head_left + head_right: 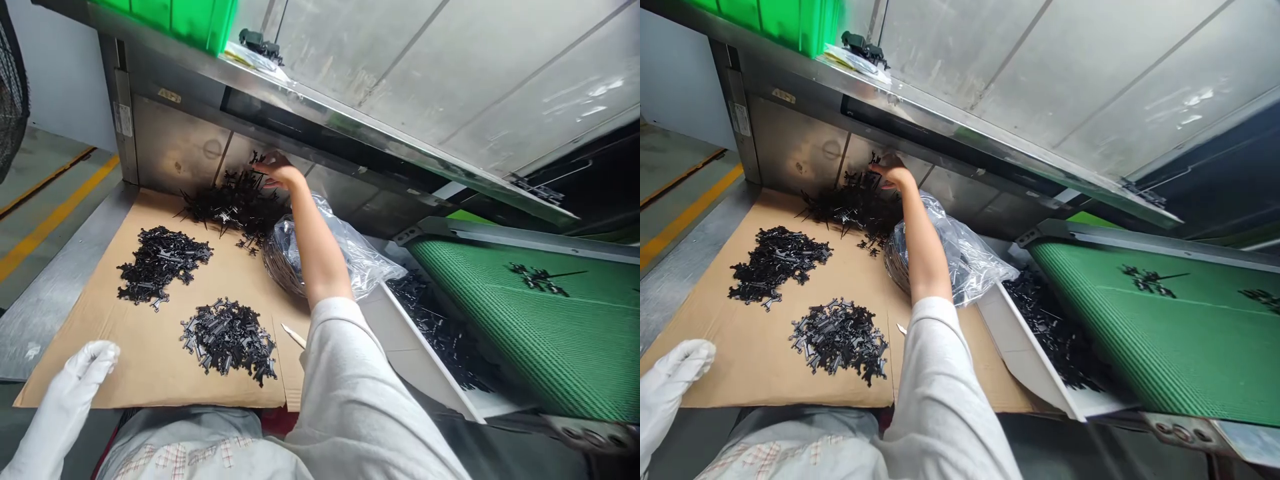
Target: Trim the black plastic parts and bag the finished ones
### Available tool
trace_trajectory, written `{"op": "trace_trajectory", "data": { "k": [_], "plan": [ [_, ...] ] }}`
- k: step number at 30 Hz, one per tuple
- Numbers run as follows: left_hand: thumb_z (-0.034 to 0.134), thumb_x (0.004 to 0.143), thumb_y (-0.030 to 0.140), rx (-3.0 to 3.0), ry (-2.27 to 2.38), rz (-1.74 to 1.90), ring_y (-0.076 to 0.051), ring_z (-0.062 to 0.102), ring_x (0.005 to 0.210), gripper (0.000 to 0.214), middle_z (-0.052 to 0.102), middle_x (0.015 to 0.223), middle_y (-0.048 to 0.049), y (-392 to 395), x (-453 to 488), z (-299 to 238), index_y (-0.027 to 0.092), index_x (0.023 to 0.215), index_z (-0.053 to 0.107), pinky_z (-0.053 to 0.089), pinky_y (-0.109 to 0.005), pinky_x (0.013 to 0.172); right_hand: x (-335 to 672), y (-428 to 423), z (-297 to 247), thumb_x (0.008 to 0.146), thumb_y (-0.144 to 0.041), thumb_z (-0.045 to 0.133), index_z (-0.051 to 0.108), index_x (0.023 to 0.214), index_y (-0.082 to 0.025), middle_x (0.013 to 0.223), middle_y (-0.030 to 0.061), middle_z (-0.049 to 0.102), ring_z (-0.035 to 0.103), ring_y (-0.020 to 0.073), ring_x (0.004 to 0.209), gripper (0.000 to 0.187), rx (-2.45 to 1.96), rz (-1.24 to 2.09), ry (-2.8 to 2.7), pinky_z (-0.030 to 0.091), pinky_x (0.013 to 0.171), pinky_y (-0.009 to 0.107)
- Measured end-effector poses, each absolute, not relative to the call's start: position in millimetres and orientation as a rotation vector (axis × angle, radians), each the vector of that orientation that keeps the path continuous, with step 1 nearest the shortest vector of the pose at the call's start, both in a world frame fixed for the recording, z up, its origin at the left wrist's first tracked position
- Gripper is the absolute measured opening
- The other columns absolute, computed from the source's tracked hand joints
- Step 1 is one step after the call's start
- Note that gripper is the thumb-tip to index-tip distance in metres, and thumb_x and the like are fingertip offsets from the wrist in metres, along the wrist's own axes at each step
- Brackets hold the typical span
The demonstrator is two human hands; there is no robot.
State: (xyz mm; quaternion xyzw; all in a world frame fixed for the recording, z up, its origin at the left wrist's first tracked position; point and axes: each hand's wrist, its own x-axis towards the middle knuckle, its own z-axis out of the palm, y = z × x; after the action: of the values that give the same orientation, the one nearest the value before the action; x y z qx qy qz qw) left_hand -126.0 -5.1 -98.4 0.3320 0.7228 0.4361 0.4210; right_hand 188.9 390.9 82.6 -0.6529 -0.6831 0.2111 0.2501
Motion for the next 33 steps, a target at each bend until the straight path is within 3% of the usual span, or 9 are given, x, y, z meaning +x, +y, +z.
{"op": "trace_trajectory", "data": {
  "k": [3, 6, 8, 11, 14, 17, 25, 30, 33],
  "plan": [
    [0.064, 0.051, 0.083, 0.791, 1.794, 1.030, -0.027, 0.064, 0.095, 0.072, 0.070, 0.097, -0.0071, -5.3, -117.4, -81.7, 0.021, 0.088, 0.065, 0.051, -0.041, 0.097, 198.5, 358.6, 91.3, 0.085, -0.035, 0.067, 0.043, 0.136, -0.012, 0.139, 0.0213, 0.046, 0.058, 0.0298, 0.112, 0.061, -1.754, 0.414, -1.913, 0.056, 0.086, 0.046],
    [0.064, 0.053, 0.080, 0.841, 1.759, 1.005, -0.026, 0.061, 0.094, 0.068, 0.068, 0.096, -0.0068, -0.5, -110.3, -71.4, 0.020, 0.086, 0.063, 0.048, -0.040, 0.096, 200.8, 306.4, 82.4, 0.085, -0.028, 0.066, 0.044, 0.136, -0.013, 0.136, 0.0184, 0.048, 0.054, 0.0289, 0.120, 0.057, -1.531, 0.031, -2.168, 0.044, 0.104, 0.048],
    [0.063, 0.059, 0.076, 0.887, 1.723, 0.995, -0.023, 0.060, 0.086, 0.060, 0.065, 0.089, -0.0053, 4.2, -106.9, -68.7, 0.020, 0.082, 0.061, 0.049, -0.036, 0.089, 192.2, 269.4, 63.4, 0.086, -0.026, 0.064, 0.051, 0.129, -0.016, 0.123, 0.0137, 0.057, 0.058, 0.0255, 0.112, 0.046, -1.336, 0.050, -2.388, 0.047, 0.100, 0.044],
    [0.061, 0.069, 0.067, 1.005, 1.686, 0.995, -0.019, 0.057, 0.079, 0.047, 0.062, 0.082, -0.0032, 9.9, -101.1, -66.0, 0.021, 0.079, 0.059, 0.047, -0.032, 0.081, 163.5, 228.7, 17.8, 0.090, -0.026, 0.060, 0.057, 0.122, -0.016, 0.108, 0.0117, 0.065, 0.063, 0.0240, 0.100, 0.034, -1.122, 0.339, -2.733, 0.051, 0.089, 0.039],
    [0.059, 0.074, 0.058, 1.088, 1.656, 1.008, -0.017, 0.055, 0.077, 0.038, 0.061, 0.079, -0.0023, 10.1, -93.1, -60.3, 0.020, 0.077, 0.059, 0.045, -0.029, 0.078, 127.7, 218.1, -31.7, 0.091, -0.028, 0.060, 0.051, 0.131, -0.010, 0.122, 0.0177, 0.059, 0.060, 0.0266, 0.107, 0.044, -1.171, 0.467, -2.764, 0.049, 0.093, 0.040],
    [0.057, 0.075, 0.054, 1.094, 1.614, 1.015, -0.015, 0.053, 0.072, 0.034, 0.059, 0.075, -0.0014, 4.3, -85.7, -54.6, 0.020, 0.074, 0.057, 0.046, -0.028, 0.073, 99.7, 228.6, -64.6, 0.088, -0.031, 0.065, 0.050, 0.132, -0.010, 0.126, 0.0181, 0.055, 0.058, 0.0271, 0.109, 0.051, -1.263, 0.569, -2.625, 0.047, 0.096, 0.041],
    [0.058, 0.073, 0.050, 1.034, 1.603, 1.021, -0.014, 0.051, 0.068, 0.030, 0.056, 0.071, -0.0004, -8.0, -84.3, -51.5, 0.020, 0.071, 0.056, 0.046, -0.027, 0.071, 80.5, 244.3, -85.4, 0.086, -0.023, 0.065, 0.062, 0.116, -0.013, 0.110, 0.0118, 0.057, 0.057, 0.0210, 0.093, 0.032, -1.182, 0.691, -2.422, 0.045, 0.088, 0.035],
    [0.060, 0.072, 0.050, 1.043, 1.609, 1.026, -0.014, 0.050, 0.068, 0.031, 0.056, 0.070, -0.0001, -2.4, -84.4, -47.5, 0.019, 0.071, 0.056, 0.046, -0.027, 0.071, 86.0, 249.4, -89.6, 0.081, -0.018, 0.065, 0.068, 0.092, -0.013, 0.079, 0.0008, 0.058, 0.053, 0.0137, 0.074, 0.012, -1.184, 0.879, -2.217, 0.042, 0.075, 0.027],
    [0.061, 0.073, 0.049, 1.057, 1.571, 1.047, -0.014, 0.051, 0.069, 0.030, 0.057, 0.071, -0.0004, 0.6, -82.7, -49.5, 0.019, 0.072, 0.057, 0.045, -0.028, 0.071, 90.6, 250.7, -87.1, 0.079, -0.016, 0.063, 0.066, 0.084, -0.013, 0.071, -0.0020, 0.056, 0.049, 0.0108, 0.066, 0.007, -1.205, 0.994, -2.065, 0.040, 0.070, 0.025]
  ]
}}
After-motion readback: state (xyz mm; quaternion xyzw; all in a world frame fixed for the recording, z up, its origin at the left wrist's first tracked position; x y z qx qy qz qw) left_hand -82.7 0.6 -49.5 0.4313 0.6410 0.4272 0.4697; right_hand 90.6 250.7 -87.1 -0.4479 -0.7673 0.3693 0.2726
